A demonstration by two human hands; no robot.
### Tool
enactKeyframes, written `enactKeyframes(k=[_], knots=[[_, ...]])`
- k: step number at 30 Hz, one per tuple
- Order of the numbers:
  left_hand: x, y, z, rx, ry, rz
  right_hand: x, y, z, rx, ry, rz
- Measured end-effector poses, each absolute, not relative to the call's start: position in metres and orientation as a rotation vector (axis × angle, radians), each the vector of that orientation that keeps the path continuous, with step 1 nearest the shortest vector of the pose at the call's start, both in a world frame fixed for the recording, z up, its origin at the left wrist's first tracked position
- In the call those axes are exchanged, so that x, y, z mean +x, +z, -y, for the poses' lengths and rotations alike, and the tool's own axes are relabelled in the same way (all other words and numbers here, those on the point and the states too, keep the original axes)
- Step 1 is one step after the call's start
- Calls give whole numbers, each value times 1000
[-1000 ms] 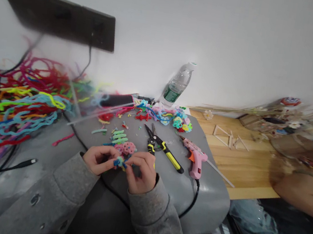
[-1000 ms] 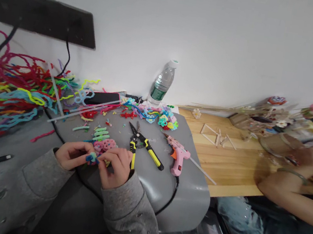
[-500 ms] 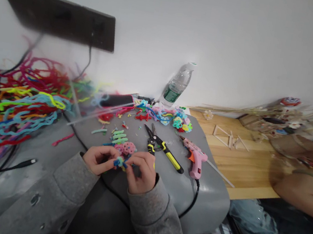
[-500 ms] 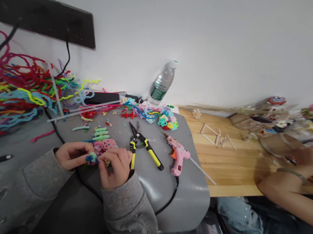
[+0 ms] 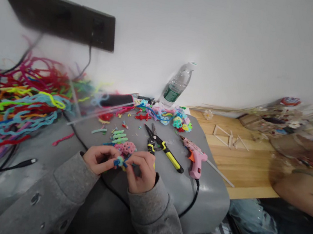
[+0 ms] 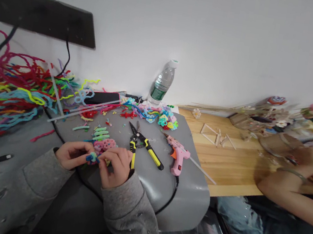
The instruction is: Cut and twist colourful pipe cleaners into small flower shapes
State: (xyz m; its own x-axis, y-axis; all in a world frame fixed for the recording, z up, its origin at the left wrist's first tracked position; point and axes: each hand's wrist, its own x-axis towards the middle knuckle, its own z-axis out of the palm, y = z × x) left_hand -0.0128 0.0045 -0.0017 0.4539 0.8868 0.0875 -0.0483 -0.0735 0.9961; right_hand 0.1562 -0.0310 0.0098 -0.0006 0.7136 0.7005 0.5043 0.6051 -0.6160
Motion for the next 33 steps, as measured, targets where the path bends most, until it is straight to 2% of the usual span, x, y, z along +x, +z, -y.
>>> enactKeyframes(k=[13,18,23,33], knots=[[-10,-4,-2,1415,961,-813,156,9,31,-1037,213,1643],[-14,-2,-7,1484,798,-742,155,11,31,-1037,207,1637],[-9,-2,-2,1429,952,-839,157,11,31,-1031,215,1652],[-10,0,-2,1425,941,-800,156,10,31,-1027,217,1639]])
